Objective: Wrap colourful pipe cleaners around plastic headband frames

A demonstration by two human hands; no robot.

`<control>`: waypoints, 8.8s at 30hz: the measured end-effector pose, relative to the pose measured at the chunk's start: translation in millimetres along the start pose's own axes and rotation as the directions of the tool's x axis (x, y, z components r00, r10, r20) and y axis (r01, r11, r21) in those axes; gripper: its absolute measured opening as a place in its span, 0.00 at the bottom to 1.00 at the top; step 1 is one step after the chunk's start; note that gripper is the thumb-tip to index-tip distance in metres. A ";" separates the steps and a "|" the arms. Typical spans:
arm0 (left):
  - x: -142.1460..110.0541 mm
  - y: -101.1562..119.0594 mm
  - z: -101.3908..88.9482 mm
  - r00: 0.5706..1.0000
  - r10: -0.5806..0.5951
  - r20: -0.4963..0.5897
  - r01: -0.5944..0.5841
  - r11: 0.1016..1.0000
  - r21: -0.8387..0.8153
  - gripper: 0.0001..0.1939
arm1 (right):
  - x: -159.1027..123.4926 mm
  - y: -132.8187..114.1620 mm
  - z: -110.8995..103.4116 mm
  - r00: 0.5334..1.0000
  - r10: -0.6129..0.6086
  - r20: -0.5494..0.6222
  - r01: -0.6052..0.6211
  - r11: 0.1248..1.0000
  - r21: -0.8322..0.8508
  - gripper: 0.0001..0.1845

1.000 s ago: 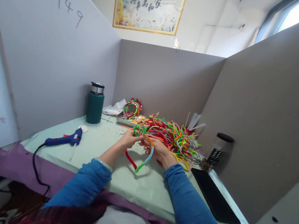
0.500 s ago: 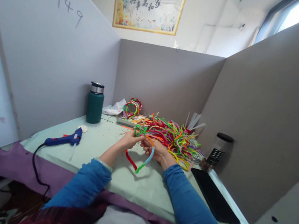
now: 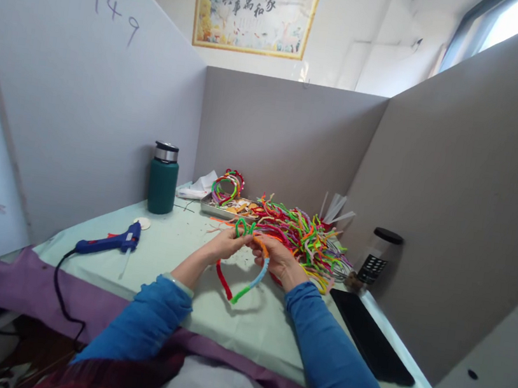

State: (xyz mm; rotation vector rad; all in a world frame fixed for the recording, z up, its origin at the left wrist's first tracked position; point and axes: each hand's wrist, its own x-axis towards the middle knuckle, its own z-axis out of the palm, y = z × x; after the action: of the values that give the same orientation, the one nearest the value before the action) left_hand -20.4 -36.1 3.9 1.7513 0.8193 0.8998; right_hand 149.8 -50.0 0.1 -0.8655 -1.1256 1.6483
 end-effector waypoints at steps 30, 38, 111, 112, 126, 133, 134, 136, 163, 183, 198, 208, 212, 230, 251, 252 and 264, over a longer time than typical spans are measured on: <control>6.3 -10.4 -4.9 0.972 -0.210 -0.104 0.205 0.977 -0.059 0.18 | -6.1 4.9 11.5 0.701 -0.646 0.303 0.337 -0.074 -0.939 0.10; 9.0 -12.5 -5.2 0.997 -0.033 -0.069 0.041 0.993 0.108 0.20 | -6.6 -1.5 3.3 0.959 -0.250 -0.136 0.157 0.863 -0.480 0.15; 8.3 -9.1 7.6 0.995 0.018 -0.093 0.001 0.979 0.204 0.15 | -4.8 -6.7 9.2 0.771 -0.622 -0.137 0.223 0.465 -0.857 0.11; 8.0 -7.8 8.1 0.994 0.001 -0.111 0.020 0.982 0.189 0.15 | -5.6 -7.6 8.6 0.777 -0.612 -0.145 0.240 0.501 -0.831 0.12; 8.8 -10.0 5.8 0.987 -0.137 -0.086 0.146 0.983 0.108 0.16 | -8.0 -7.6 5.3 0.816 -0.574 -0.066 0.280 0.492 -0.825 0.14; 9.7 -10.3 5.6 0.987 -0.124 -0.106 0.137 0.983 0.125 0.15 | -7.4 -5.5 7.5 0.752 -0.657 -0.055 0.283 0.397 -0.873 0.12; 9.7 -10.4 5.6 0.986 -0.128 -0.109 0.142 0.982 0.125 0.16 | -7.7 -5.6 7.5 0.745 -0.665 -0.061 0.288 0.403 -0.869 0.12; 9.9 -10.9 5.6 0.984 -0.135 -0.114 0.149 0.981 0.126 0.16 | -8.1 -6.0 7.4 0.731 -0.679 -0.073 0.301 0.416 -0.858 0.12; 7.5 -6.8 0.2 0.986 -0.153 -0.067 0.158 0.984 0.079 0.17 | -15.5 -13.3 0.9 0.897 -0.436 0.072 0.381 0.682 -0.624 0.13; -9.6 9.9 -5.9 0.942 -0.070 0.327 0.110 0.988 -0.106 0.17 | -21.9 -9.2 -11.8 0.918 -0.231 0.324 0.335 0.888 -0.316 0.14; 9.9 -10.5 11.8 0.986 -0.050 -0.160 0.065 0.993 0.094 0.15 | 2.8 6.3 2.8 0.824 -0.547 -0.146 0.224 0.551 -0.804 0.09; 9.9 -6.1 12.9 0.969 -0.189 -0.161 0.194 0.981 0.012 0.14 | -2.5 -0.2 -3.2 0.860 -0.509 -0.039 0.272 0.522 -0.808 0.09; 6.2 -2.5 11.9 0.971 -0.216 -0.102 0.208 0.974 -0.087 0.14 | -7.4 -5.8 -7.9 0.901 -0.426 0.085 0.360 0.624 -0.694 0.13; 11.3 -9.5 14.1 0.969 -0.153 -0.195 0.180 0.975 0.129 0.22 | -5.2 -0.2 -4.7 0.888 -0.460 -0.003 0.315 0.612 -0.725 0.09; 13.9 -9.4 15.8 0.945 -0.260 -0.198 0.266 0.964 0.008 0.17 | -5.6 0.9 -7.5 0.876 -0.481 -0.012 0.315 0.591 -0.743 0.10; 14.1 -10.2 15.6 0.945 -0.266 -0.189 0.270 0.963 -0.003 0.17 | -5.0 1.3 -8.2 0.881 -0.472 -0.023 0.307 0.608 -0.732 0.10; 13.8 -20.5 0.1 0.941 0.110 -0.320 0.060 0.877 0.477 0.25 | 16.7 24.1 -22.2 0.851 -0.501 -0.155 0.181 0.558 -0.810 0.07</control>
State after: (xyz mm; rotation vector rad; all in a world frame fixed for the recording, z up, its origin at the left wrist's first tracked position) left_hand -16.0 -18.2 -12.6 2.0641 1.3428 1.1016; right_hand 157.2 -31.5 -30.7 -1.3169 -1.6275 0.5524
